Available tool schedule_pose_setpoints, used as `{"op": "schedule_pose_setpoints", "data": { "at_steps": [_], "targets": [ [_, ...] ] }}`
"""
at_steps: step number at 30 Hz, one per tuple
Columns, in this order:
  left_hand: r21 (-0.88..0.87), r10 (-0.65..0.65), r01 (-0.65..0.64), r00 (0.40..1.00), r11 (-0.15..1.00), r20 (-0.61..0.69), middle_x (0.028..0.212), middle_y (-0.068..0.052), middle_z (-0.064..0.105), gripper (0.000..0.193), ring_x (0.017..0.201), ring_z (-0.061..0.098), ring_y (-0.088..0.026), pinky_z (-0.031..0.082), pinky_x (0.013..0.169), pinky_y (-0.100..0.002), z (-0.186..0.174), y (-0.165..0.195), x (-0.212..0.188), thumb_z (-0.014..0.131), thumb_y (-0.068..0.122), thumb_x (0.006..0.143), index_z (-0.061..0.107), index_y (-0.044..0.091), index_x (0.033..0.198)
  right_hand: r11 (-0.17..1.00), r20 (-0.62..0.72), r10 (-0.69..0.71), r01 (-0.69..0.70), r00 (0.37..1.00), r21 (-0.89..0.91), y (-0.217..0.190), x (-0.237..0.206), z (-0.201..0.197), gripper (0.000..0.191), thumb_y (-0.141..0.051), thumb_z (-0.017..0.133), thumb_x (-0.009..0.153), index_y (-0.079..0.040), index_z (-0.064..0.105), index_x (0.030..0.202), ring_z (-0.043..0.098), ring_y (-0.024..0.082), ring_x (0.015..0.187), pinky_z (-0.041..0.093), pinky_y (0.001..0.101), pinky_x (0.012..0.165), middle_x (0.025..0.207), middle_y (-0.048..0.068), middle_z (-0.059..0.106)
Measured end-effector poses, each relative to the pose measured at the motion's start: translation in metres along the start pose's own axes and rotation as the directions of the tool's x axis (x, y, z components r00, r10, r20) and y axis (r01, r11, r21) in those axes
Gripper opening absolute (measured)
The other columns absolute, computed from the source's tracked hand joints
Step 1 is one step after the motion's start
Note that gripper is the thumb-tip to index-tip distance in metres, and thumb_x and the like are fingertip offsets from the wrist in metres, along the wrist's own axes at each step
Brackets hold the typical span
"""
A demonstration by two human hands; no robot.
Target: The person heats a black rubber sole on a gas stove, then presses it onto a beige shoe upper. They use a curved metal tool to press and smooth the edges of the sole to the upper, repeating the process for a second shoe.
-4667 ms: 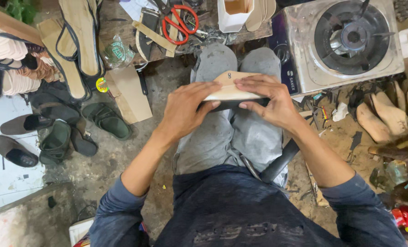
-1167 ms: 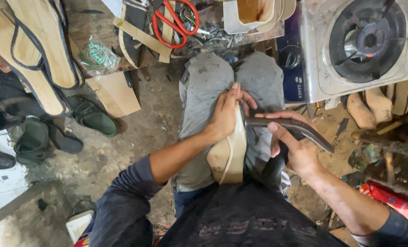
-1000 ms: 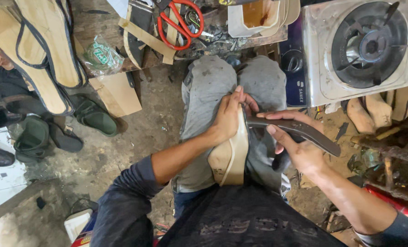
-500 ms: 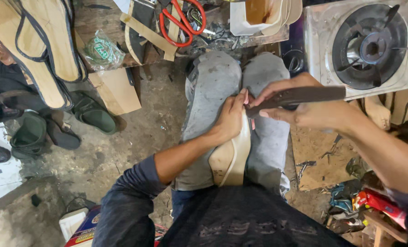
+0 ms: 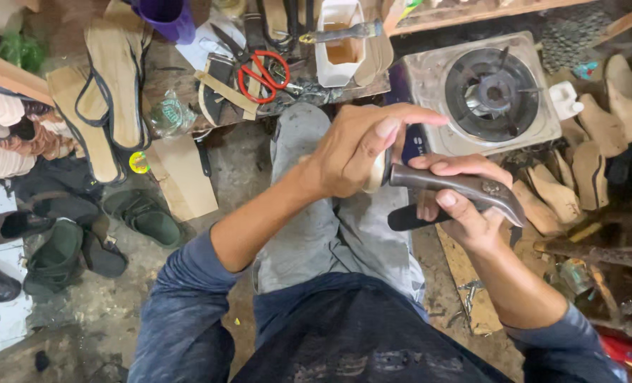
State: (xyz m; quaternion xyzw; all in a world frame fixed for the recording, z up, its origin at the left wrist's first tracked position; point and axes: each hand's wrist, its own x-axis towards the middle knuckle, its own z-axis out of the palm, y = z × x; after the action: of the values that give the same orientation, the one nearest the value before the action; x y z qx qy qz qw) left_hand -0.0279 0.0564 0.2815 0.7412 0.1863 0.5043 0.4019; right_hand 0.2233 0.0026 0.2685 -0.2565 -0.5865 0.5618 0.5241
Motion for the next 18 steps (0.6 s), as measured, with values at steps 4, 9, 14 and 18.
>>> {"op": "schedule_pose_setpoints", "data": {
  "at_steps": [4, 9, 14, 18],
  "targets": [
    [-0.234, -0.141, 0.113, 0.984, 0.966, -0.107, 0.080, -0.009, 0.071, 0.069, 0.075, 0.067, -0.015, 0.053, 0.075, -0.030, 0.016, -0.001, 0.012, 0.022, 0.050, 0.116, 0.064, -0.001, 0.136, 0.996, -0.158, 0.007, 0.008, 0.987, 0.092, 0.011, -0.027, 0.019, 0.032, -0.014, 0.071, 0.101, 0.005, 0.058, 0.123, 0.062, 0.021, 0.063, 0.056, 0.0357, 0.059, 0.127, 0.033, 0.066],
    [-0.359, -0.390, 0.315, 0.907, 0.879, -0.161, 0.063, -0.007, 0.063, 0.070, 0.052, 0.052, -0.012, 0.041, 0.055, -0.028, 0.038, -0.007, -0.006, 0.023, 0.046, 0.112, 0.069, -0.006, 0.118, 0.978, -0.330, -0.036, 0.101, 0.943, 0.182, 0.013, -0.057, 0.061, 0.031, -0.012, 0.069, 0.101, 0.003, 0.057, 0.125, 0.063, 0.022, 0.063, 0.056, 0.0354, 0.059, 0.132, 0.031, 0.064],
    [-0.262, -0.361, 0.304, 0.908, 0.916, -0.211, 0.063, -0.005, 0.060, 0.068, 0.058, 0.055, -0.012, 0.045, 0.062, -0.029, 0.059, -0.005, -0.017, 0.025, 0.046, 0.115, 0.071, -0.003, 0.109, 0.885, -0.232, 0.048, -0.149, 0.972, -0.441, -0.038, -0.074, 0.051, 0.020, -0.002, 0.067, 0.100, 0.004, 0.061, 0.117, 0.066, 0.021, 0.067, 0.057, 0.0307, 0.063, 0.126, 0.027, 0.072],
    [-0.188, -0.358, 0.320, 0.906, 0.929, -0.227, 0.061, -0.003, 0.059, 0.066, 0.058, 0.058, -0.011, 0.049, 0.063, -0.028, 0.068, 0.002, -0.023, 0.025, 0.044, 0.113, 0.072, -0.001, 0.102, 0.730, 0.118, -0.007, 0.086, 0.993, -0.678, -0.062, -0.063, 0.027, 0.022, -0.001, 0.071, 0.094, 0.003, 0.065, 0.115, 0.075, 0.032, 0.102, 0.061, 0.0357, 0.087, 0.118, 0.020, 0.072]
  ]
}}
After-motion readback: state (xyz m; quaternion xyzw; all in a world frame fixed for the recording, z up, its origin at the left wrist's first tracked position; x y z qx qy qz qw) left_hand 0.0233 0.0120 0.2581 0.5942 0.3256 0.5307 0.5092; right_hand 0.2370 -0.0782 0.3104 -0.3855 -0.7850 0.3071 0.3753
